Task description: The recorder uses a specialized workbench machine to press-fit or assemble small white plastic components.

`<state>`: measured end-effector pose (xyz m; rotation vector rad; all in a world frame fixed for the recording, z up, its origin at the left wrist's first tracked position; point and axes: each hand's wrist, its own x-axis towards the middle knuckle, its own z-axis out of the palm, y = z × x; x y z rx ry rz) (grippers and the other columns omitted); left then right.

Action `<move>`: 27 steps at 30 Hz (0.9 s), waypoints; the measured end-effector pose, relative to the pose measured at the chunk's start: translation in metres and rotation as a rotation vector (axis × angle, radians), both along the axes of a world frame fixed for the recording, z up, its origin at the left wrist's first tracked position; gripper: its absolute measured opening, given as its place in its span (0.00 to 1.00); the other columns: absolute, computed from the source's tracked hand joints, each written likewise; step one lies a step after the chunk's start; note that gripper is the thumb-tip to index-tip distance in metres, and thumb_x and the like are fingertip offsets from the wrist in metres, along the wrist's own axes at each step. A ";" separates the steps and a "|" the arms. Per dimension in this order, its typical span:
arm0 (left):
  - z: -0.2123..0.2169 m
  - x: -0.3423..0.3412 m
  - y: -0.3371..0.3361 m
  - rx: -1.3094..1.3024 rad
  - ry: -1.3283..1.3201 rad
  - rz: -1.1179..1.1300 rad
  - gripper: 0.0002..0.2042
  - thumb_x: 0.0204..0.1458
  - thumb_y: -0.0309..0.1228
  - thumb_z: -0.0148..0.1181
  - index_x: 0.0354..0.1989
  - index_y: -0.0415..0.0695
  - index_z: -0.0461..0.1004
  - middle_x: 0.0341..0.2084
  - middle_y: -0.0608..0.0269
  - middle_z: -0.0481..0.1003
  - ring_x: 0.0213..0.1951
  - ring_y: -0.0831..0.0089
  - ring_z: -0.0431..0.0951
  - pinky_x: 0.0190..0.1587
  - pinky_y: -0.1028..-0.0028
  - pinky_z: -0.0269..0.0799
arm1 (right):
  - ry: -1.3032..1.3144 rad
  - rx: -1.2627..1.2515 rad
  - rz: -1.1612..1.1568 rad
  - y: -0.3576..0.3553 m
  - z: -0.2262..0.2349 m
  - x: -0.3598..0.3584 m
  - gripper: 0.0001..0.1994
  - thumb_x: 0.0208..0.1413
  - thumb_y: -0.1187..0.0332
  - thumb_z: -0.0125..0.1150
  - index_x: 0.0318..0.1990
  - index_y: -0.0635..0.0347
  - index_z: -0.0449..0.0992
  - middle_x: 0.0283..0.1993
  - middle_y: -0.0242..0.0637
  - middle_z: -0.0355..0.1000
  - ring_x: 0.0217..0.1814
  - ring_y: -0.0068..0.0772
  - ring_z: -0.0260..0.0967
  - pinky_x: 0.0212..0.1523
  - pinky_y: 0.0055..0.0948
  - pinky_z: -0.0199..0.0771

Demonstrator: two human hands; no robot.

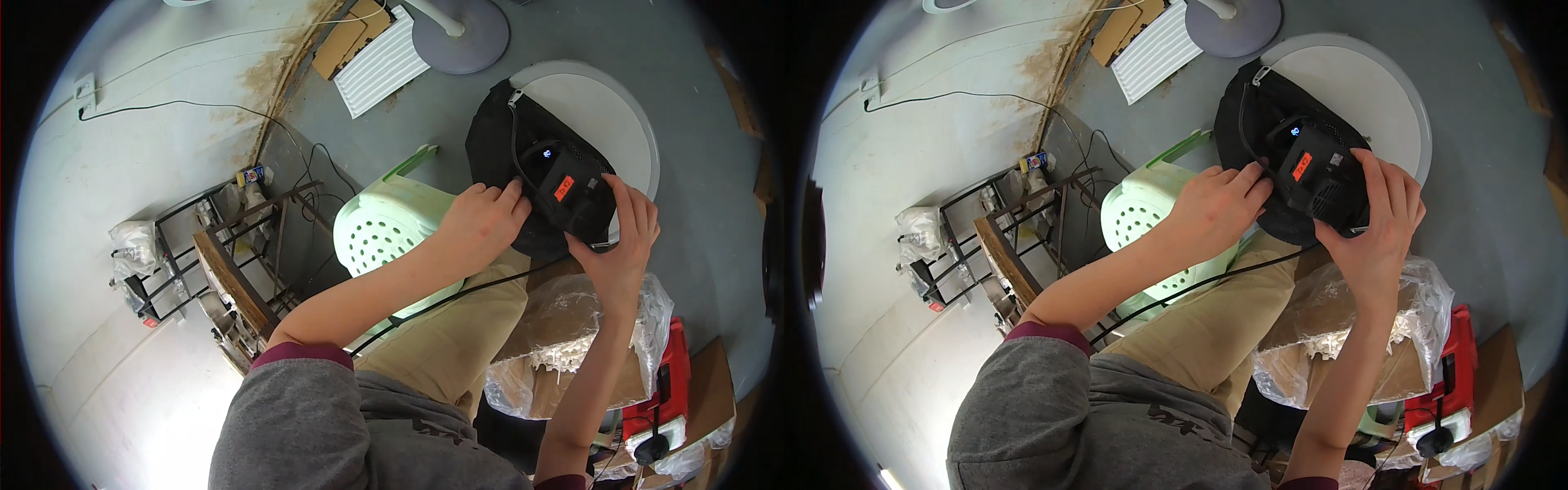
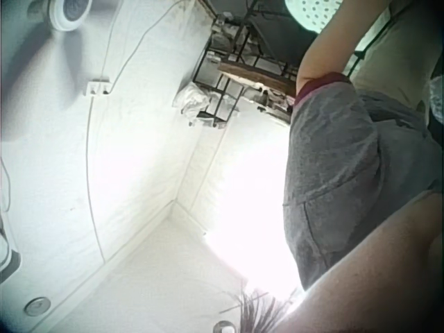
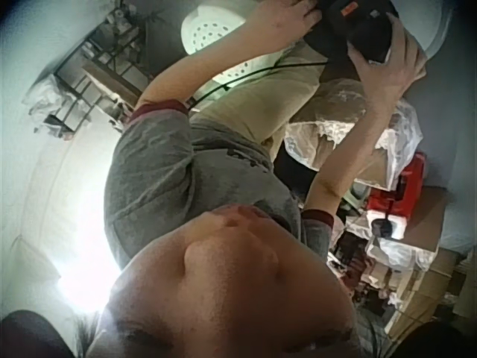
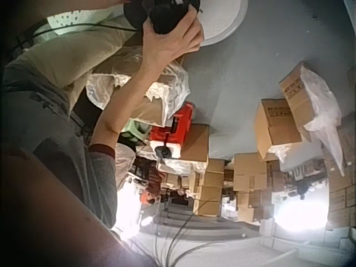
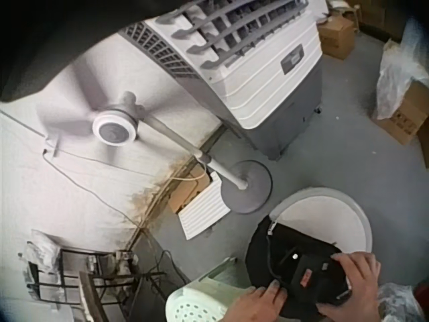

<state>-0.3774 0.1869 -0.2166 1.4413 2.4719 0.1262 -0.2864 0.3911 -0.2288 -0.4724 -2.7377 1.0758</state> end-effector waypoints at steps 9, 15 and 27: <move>0.003 -0.003 0.009 -0.073 0.043 0.090 0.22 0.41 0.32 0.68 0.47 0.41 0.72 0.41 0.62 0.70 0.38 0.66 0.71 0.39 0.68 0.68 | -0.105 0.152 -0.020 -0.016 0.003 -0.014 0.42 0.24 0.70 0.76 0.58 0.55 0.72 0.50 0.32 0.67 0.54 0.40 0.63 0.60 0.42 0.57; 0.011 -0.013 0.012 -0.068 0.016 0.112 0.25 0.38 0.33 0.71 0.48 0.43 0.73 0.43 0.64 0.68 0.40 0.65 0.69 0.40 0.67 0.67 | -0.169 0.223 -0.078 -0.028 0.000 -0.021 0.42 0.26 0.68 0.77 0.58 0.59 0.71 0.51 0.34 0.67 0.54 0.39 0.64 0.59 0.42 0.58; 0.010 -0.007 0.010 0.218 -0.110 0.203 0.20 0.42 0.24 0.67 0.47 0.45 0.72 0.47 0.60 0.68 0.37 0.63 0.75 0.40 0.67 0.72 | -0.062 0.000 -0.191 -0.029 -0.007 -0.008 0.47 0.30 0.67 0.79 0.66 0.52 0.64 0.56 0.32 0.71 0.55 0.40 0.65 0.57 0.40 0.59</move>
